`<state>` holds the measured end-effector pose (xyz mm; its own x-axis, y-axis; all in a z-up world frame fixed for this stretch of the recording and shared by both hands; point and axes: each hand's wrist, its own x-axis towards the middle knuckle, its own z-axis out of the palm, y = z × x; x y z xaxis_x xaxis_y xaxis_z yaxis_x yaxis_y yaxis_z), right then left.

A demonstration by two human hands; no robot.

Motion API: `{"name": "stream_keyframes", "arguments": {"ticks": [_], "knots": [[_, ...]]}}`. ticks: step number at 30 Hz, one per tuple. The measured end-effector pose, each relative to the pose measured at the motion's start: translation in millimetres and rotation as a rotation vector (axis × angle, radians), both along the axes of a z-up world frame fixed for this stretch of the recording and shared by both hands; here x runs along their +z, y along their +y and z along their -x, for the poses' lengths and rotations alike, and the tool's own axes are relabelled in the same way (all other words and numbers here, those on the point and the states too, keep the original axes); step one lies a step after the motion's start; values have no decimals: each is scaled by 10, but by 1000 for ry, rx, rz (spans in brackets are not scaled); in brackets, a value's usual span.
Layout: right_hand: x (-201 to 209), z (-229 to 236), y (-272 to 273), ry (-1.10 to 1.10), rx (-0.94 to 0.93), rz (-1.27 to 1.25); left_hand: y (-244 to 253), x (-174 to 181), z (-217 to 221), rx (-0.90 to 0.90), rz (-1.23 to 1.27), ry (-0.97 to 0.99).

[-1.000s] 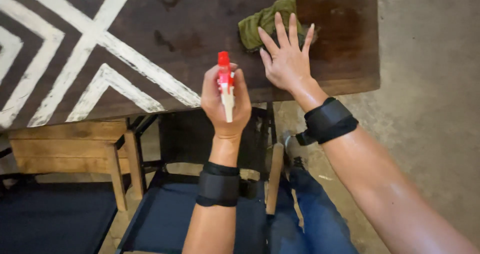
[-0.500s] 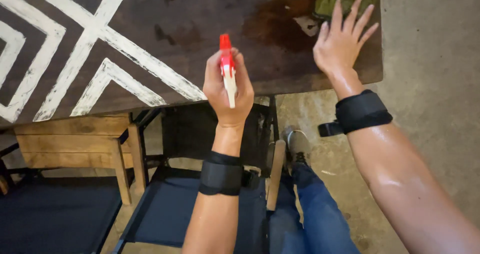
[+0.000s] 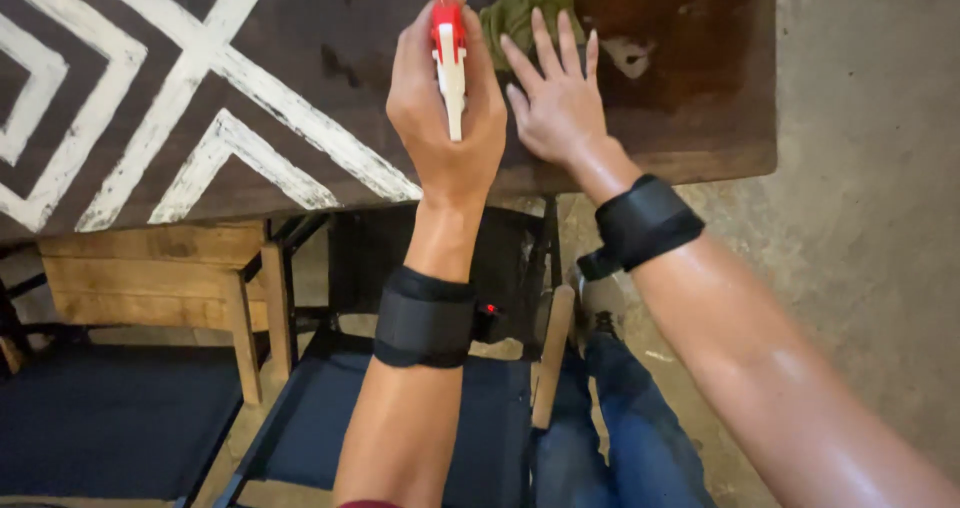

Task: The person sprays a liquid onto a wooden table with a geometric pattern and wipes the surface with a cloth. They move around the table to clean different sections, including the edges and the center.

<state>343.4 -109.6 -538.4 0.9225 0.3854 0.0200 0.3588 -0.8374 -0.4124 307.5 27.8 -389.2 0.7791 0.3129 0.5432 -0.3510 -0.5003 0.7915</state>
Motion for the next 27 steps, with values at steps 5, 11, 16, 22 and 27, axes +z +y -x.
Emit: {"name": "stream_keyframes", "arguments": {"ticks": [5,11,16,22,27], "knots": [[59,42,-409,2,-89,23,-126,88,123,-4,34,80],[18,174,-1330,-18,-361,122,-272,49,352,-23,29,128],[-55,508,-1327,-55,-524,122,-421,82,443,5,83,169],[62,805,-923,-50,-443,70,-573,114,556,-72,108,168],[231,824,-1259,56,-270,45,-662,141,646,-84,94,195]]}}
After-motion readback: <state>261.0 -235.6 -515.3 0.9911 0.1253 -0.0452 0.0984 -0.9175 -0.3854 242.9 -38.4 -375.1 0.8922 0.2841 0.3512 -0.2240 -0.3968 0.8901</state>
